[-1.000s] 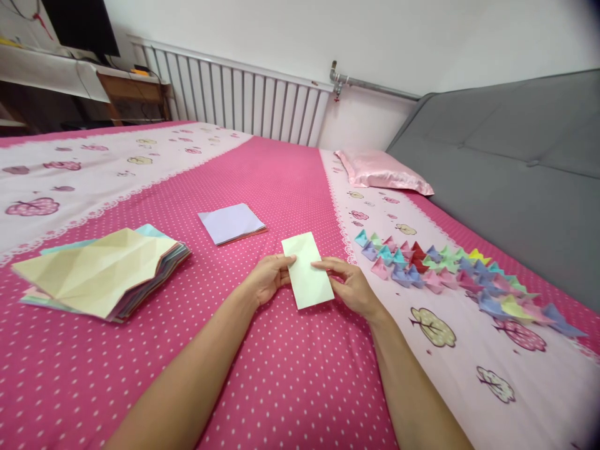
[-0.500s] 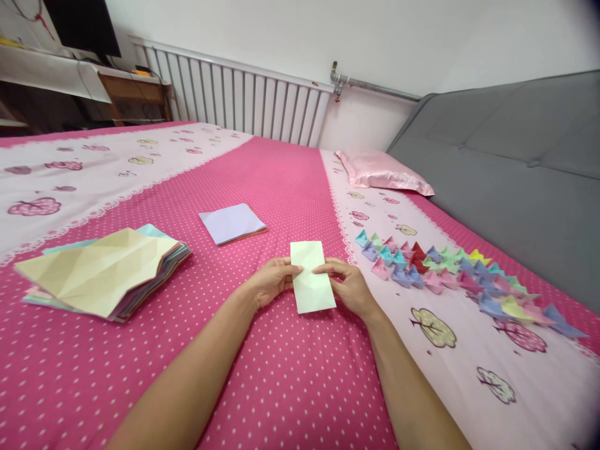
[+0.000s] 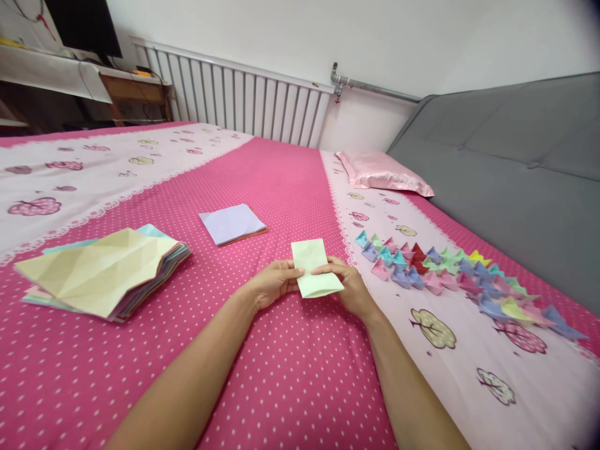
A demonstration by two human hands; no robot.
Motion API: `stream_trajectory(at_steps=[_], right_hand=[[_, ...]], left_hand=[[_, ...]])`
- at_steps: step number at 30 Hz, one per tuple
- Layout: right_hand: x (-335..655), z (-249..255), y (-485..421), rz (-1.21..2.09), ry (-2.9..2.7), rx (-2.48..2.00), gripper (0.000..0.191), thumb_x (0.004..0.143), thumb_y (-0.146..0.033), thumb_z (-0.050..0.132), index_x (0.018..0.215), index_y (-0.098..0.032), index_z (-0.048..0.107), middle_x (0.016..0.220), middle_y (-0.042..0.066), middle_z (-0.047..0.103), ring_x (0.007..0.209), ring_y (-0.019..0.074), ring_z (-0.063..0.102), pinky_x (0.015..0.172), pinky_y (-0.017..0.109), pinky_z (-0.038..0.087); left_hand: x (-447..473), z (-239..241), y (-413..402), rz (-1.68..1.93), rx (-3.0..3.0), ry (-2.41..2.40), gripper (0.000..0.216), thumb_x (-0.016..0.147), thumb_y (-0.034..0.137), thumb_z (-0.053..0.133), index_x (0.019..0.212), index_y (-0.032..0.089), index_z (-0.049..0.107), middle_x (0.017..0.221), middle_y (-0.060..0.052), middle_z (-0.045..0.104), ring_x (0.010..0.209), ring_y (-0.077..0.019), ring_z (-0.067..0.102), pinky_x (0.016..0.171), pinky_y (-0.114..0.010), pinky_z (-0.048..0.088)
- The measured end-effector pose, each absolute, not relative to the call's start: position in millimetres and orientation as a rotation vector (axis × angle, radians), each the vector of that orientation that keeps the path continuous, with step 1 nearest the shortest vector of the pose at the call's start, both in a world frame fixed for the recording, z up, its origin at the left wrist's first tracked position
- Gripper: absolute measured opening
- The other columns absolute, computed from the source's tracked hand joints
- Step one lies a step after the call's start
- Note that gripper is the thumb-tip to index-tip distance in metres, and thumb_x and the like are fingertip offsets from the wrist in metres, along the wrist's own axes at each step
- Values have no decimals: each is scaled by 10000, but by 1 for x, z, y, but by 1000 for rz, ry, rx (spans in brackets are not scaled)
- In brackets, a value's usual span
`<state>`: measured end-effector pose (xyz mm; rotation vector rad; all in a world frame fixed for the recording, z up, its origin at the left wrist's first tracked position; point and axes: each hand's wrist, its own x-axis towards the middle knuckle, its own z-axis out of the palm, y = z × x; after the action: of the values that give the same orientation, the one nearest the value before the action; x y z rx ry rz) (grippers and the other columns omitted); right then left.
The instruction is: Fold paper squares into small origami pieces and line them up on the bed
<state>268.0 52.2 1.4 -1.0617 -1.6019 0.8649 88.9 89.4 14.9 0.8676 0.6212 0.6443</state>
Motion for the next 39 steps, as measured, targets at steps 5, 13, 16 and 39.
stream_trajectory(at_steps=[5, 13, 16, 39], right_hand=[[264, 3, 52, 801, -1533, -1072, 208, 725, -327, 639, 901, -235, 702, 996, 55, 643, 921, 203, 601, 813, 330, 463], [256, -3, 53, 763, -1399, -1218, 265, 736, -399, 610, 873, -193, 705, 933, 63, 697, 867, 226, 636, 789, 353, 466], [251, -4, 52, 757, -1390, -1256, 284, 724, -425, 611, 822, -179, 713, 886, 63, 705, 823, 229, 644, 752, 344, 473], [236, 5, 45, 977, -971, -1160, 395, 603, -353, 724, 917, -152, 593, 783, 38, 654, 664, 155, 604, 602, 271, 493]], left_hand=[[88, 13, 91, 622, 873, 519, 222, 793, 132, 532, 988, 95, 633, 995, -122, 669, 876, -166, 628, 884, -309, 452], [88, 13, 91, 676, 903, 380, 360, 794, 339, 557, 1086, 132, 599, 1127, -119, 613, 1003, -182, 578, 958, -327, 379], [92, 11, 90, 778, 1021, 391, 352, 714, 235, 663, 1046, 129, 618, 1090, -113, 632, 989, -180, 584, 948, -315, 378], [94, 6, 87, 655, 1169, 535, 307, 694, 349, 662, 852, 86, 670, 793, -100, 691, 724, -164, 616, 768, -279, 438]])
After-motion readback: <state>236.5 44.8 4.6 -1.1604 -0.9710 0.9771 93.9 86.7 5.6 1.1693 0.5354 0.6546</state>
